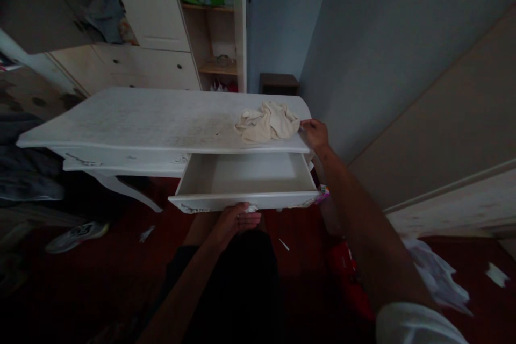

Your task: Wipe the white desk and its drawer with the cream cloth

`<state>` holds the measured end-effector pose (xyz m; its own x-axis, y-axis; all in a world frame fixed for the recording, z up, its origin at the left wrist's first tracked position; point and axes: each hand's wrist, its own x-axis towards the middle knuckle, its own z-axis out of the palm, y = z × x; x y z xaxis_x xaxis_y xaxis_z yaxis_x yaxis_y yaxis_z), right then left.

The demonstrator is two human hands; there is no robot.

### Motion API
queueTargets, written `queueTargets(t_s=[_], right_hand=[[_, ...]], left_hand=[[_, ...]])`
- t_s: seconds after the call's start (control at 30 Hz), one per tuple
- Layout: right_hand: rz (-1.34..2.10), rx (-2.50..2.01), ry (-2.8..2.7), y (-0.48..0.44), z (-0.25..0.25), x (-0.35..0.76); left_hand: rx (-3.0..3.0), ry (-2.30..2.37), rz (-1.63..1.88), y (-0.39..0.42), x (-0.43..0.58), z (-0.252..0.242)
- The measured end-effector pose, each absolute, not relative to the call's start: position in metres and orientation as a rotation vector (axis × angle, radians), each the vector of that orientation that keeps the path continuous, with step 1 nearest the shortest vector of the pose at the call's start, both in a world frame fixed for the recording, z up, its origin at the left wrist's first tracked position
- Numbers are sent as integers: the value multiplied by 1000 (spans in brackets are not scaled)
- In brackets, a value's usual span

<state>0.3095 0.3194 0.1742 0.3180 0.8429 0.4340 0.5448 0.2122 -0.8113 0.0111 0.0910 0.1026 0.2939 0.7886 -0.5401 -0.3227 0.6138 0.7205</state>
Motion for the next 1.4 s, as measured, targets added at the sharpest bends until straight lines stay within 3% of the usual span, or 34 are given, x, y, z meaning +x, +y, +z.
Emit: queueTargets(t_s=[0.4,0.83,1.23,1.4], right_hand=[[392,-1457,-1322,313,178,307],[377,-1486,-1366,312,177,308],[352,-1471,-1395,310,180,306],[369,-1446,-1389,316,178,308]], left_hand=[[546,1080,911,186,20,101],[486,1086,929,237,29,103],[660,1141,918,229,3,114],[875,1076,797,209,-70,156]])
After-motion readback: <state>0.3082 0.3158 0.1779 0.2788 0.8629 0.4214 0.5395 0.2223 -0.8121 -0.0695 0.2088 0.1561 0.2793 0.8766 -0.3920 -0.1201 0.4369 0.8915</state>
